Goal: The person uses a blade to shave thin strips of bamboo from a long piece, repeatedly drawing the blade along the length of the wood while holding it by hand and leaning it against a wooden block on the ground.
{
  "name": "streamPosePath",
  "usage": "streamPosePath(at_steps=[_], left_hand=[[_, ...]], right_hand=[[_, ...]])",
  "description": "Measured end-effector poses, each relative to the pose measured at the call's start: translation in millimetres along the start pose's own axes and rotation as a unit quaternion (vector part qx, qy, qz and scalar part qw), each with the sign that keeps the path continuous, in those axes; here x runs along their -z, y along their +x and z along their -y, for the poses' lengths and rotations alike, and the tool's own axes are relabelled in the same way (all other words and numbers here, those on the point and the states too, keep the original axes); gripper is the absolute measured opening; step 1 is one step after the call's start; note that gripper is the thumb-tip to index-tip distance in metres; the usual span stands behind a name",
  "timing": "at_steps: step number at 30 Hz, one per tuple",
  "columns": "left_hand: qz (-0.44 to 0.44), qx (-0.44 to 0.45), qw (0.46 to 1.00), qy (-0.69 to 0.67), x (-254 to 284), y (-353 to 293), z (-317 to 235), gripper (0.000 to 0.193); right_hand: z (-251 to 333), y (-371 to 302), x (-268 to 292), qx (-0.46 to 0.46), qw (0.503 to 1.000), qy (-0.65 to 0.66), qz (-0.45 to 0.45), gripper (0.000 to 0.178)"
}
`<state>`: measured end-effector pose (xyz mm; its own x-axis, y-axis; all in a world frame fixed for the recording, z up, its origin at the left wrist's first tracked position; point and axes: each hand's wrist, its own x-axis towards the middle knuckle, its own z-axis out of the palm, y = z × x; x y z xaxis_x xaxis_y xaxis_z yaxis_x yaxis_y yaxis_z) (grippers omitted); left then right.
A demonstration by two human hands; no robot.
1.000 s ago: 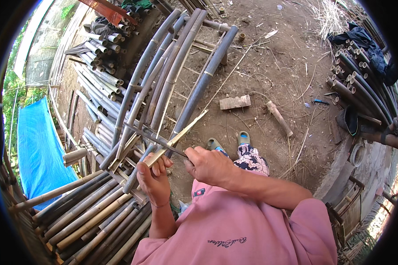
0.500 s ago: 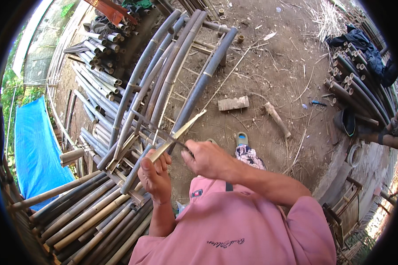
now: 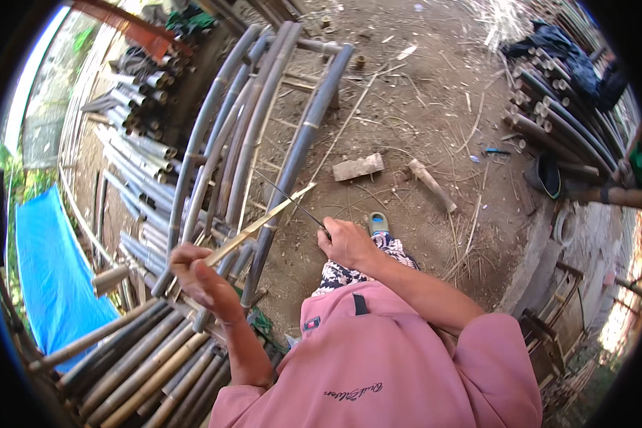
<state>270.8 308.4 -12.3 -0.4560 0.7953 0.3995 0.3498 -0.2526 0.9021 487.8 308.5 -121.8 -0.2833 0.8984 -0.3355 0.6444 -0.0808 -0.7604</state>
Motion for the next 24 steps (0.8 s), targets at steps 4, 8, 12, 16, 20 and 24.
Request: streamPosePath(at_steps=[4,8,12,16,20,24], left_hand=[[0.048,-0.08,0.971,-0.218,-16.9,30.2,21.0,0.042],[0.047,-0.088,0.947,-0.306,-41.0,58.9,-59.1,0.05],[0.043,-0.074,0.941,-0.328,-73.8,74.0,-83.9,0.046],[0.156,-0.059,0.907,-0.388,-101.9,75.4,-60.8,0.046],[0.046,-0.138,0.927,-0.346,-141.0,65.6,-31.7,0.056],[0.014,-0.131,0.95,-0.284,-170.1,45.7,31.2,0.057]], right_hand=[[-52.7,-8.3,7.5,-0.16,0.987,-0.021,0.025,0.028],[-110.1,-40.7,24.8,-0.282,0.959,-0.002,-0.039,0.028],[-140.2,-57.7,45.0,-0.335,0.939,-0.004,-0.083,0.027],[-176.8,-65.2,45.4,-0.342,0.934,0.024,-0.1,0.03],[-143.6,-34.1,61.4,-0.259,0.962,0.036,-0.078,0.03],[-169.3,12.3,41.6,-0.16,0.985,0.01,-0.069,0.029]])
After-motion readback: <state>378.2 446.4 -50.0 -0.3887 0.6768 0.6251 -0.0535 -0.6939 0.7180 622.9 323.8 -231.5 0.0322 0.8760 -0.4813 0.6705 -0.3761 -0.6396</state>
